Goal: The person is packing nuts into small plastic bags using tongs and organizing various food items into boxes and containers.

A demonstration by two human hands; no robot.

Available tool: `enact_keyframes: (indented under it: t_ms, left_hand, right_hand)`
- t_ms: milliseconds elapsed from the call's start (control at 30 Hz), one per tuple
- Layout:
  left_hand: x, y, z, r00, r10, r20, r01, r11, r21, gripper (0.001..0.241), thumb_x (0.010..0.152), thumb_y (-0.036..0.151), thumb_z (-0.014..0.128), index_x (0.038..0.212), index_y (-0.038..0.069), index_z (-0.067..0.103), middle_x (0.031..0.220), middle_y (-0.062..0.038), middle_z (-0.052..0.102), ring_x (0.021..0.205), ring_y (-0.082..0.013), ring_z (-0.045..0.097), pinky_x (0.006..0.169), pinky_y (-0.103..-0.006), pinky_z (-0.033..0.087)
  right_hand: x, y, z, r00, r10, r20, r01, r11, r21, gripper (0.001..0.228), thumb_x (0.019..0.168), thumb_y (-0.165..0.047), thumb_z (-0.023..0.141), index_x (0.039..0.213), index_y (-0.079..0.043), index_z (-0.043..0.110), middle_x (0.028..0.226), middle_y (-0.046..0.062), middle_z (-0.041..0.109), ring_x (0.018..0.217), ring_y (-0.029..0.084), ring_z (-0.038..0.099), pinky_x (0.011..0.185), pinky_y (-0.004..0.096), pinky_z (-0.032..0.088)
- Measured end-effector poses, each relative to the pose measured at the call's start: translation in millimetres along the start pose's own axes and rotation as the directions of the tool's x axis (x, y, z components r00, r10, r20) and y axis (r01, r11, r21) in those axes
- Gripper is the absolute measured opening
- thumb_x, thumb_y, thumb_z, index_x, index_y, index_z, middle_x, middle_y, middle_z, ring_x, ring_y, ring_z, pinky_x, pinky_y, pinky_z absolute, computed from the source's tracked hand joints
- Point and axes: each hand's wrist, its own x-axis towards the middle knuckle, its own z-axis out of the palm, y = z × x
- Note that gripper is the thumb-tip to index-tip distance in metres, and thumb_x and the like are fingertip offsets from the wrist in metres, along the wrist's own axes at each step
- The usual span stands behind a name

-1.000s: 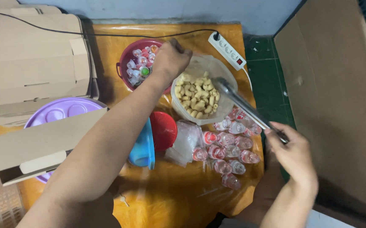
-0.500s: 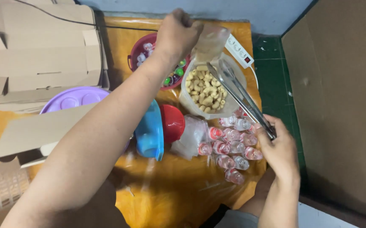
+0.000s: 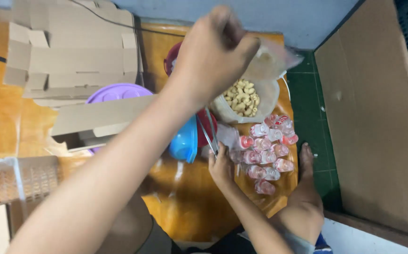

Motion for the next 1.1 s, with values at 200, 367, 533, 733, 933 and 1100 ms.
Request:
enact_keyframes:
  t_ms: [200, 367, 533, 733, 933, 1100]
  left_hand:
    - [-44.8, 44.8, -60.9, 0.984, -0.162, 0.075, 0.169, 0.981, -0.094, 0.005, 0.086, 0.005, 0.064, 0.084, 0.002, 0.060, 0.071, -0.001, 0.059, 0.058, -0.0106, 0.052, 0.053, -0.0236, 0.048]
    - [-60.8, 36.8, -88.4, 0.965, -0.252, 0.079, 0.254, 0.967, -0.017, 0.009, 0.087, 0.008, 0.066, 0.084, 0.003, 0.058, 0.070, -0.003, 0.061, 0.057, -0.0126, 0.055, 0.053, -0.0255, 0.050]
    - [-61.3, 11.2, -98.5, 0.977, -0.213, 0.009, 0.210, 0.971, 0.112, 0.013, 0.085, 0.010, 0.066, 0.081, 0.002, 0.057, 0.068, -0.006, 0.059, 0.054, -0.0175, 0.054, 0.051, -0.0299, 0.049]
    - [-50.4, 4.4, -105.7, 0.973, -0.229, -0.003, 0.228, 0.970, 0.088, 0.015, 0.086, 0.011, 0.068, 0.080, 0.003, 0.058, 0.067, -0.004, 0.060, 0.053, -0.0134, 0.055, 0.050, -0.0276, 0.050]
    - [-48.3, -3.2, -111.4, 0.967, -0.248, 0.051, 0.245, 0.968, 0.057, 0.014, 0.087, 0.009, 0.068, 0.081, 0.004, 0.057, 0.066, -0.004, 0.061, 0.052, -0.0122, 0.056, 0.048, -0.0264, 0.050]
    - [-44.4, -21.2, -111.9, 0.972, -0.236, 0.010, 0.235, 0.971, 0.052, 0.013, 0.088, 0.010, 0.068, 0.081, 0.004, 0.059, 0.068, -0.002, 0.058, 0.054, -0.0112, 0.054, 0.049, -0.0255, 0.050]
  right_hand:
    - [-10.6, 24.0, 40.4, 0.996, 0.079, 0.037, -0.080, 0.997, 0.024, 0.062, 0.090, -0.028, 0.066, 0.143, -0.007, 0.040, 0.130, 0.020, 0.061, 0.104, 0.041, 0.067, 0.084, 0.049, 0.056]
    - [9.8, -10.2, 6.5, 0.995, 0.067, -0.072, -0.071, 0.996, -0.059, 0.060, 0.095, -0.042, 0.061, 0.136, 0.000, 0.049, 0.125, 0.025, 0.059, 0.110, 0.043, 0.060, 0.094, 0.052, 0.049]
    - [46.2, -47.5, 6.5, 0.996, -0.078, -0.048, 0.085, 0.982, 0.172, 0.059, 0.095, -0.043, 0.067, 0.136, -0.004, 0.052, 0.105, 0.010, 0.071, 0.090, 0.028, 0.071, 0.077, 0.038, 0.056]
    - [62.6, -52.4, 20.2, 0.966, 0.163, 0.201, -0.235, 0.877, 0.419, 0.026, 0.094, -0.021, 0.065, 0.113, -0.004, 0.068, 0.094, 0.011, 0.076, 0.076, 0.022, 0.070, 0.070, 0.032, 0.055]
    - [42.2, -32.0, 2.3, 0.898, 0.283, 0.337, -0.440, 0.605, 0.664, 0.040, 0.102, -0.020, 0.057, 0.138, -0.005, 0.060, 0.123, 0.008, 0.071, 0.103, 0.014, 0.064, 0.092, 0.025, 0.050]
    - [29.9, -44.3, -46.9, 0.931, 0.278, 0.238, -0.365, 0.669, 0.647, 0.040, 0.101, -0.026, 0.058, 0.133, -0.005, 0.066, 0.109, 0.003, 0.070, 0.092, 0.012, 0.058, 0.083, 0.025, 0.046]
